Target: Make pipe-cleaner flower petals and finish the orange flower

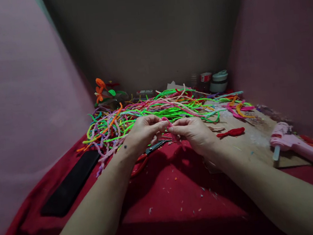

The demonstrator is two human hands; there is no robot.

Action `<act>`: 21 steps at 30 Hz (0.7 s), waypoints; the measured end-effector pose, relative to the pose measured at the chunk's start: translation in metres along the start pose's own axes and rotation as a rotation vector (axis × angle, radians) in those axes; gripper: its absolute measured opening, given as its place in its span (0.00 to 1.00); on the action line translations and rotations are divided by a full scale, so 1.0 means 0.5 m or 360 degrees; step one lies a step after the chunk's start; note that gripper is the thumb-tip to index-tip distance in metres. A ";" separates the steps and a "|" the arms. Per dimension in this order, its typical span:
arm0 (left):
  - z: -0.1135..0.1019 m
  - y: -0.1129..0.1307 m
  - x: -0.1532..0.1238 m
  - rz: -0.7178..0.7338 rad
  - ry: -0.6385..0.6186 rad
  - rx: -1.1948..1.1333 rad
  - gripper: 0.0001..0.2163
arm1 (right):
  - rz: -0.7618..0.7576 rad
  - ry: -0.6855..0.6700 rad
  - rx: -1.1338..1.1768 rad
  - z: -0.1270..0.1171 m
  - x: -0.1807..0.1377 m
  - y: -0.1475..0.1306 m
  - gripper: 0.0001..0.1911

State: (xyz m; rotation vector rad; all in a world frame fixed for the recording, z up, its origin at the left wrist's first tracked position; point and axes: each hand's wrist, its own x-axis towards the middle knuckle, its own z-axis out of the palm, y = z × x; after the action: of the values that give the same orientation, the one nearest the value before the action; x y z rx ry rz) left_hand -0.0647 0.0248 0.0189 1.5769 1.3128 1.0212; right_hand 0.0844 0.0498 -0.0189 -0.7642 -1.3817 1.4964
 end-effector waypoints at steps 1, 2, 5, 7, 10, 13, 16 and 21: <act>0.000 -0.001 0.000 -0.0023 -0.0020 -0.0048 0.10 | -0.0032 0.0033 -0.0050 0.001 0.000 0.000 0.09; 0.000 -0.003 -0.001 -0.0038 -0.0028 -0.0080 0.10 | -0.0053 0.0058 -0.0091 0.002 0.000 0.001 0.10; 0.007 -0.008 0.000 -0.0087 -0.0035 -0.0129 0.08 | -0.0127 0.0140 -0.0220 0.005 0.000 0.006 0.09; 0.013 -0.011 0.001 -0.0149 -0.0034 -0.0130 0.08 | -0.0225 0.0208 -0.0370 0.006 -0.001 0.007 0.08; 0.021 -0.014 0.003 -0.0264 0.0001 -0.0147 0.07 | -0.0414 0.0320 -0.0705 0.009 -0.005 0.008 0.05; 0.028 -0.014 0.003 -0.0344 0.0029 -0.0211 0.06 | -0.0632 0.0388 -0.1022 0.011 -0.010 0.013 0.06; 0.036 -0.012 0.001 -0.0348 0.0053 -0.0235 0.05 | -0.0748 0.0394 -0.1201 0.013 -0.013 0.022 0.08; 0.042 -0.013 0.002 -0.0295 0.0089 -0.0397 0.02 | -0.0642 0.0392 -0.1020 0.015 -0.013 0.021 0.07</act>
State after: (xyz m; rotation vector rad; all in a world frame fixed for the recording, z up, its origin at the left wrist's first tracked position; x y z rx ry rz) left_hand -0.0469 0.0246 0.0058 1.2254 1.2877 1.0728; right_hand 0.0776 0.0415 -0.0286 -0.9464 -1.7129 0.6179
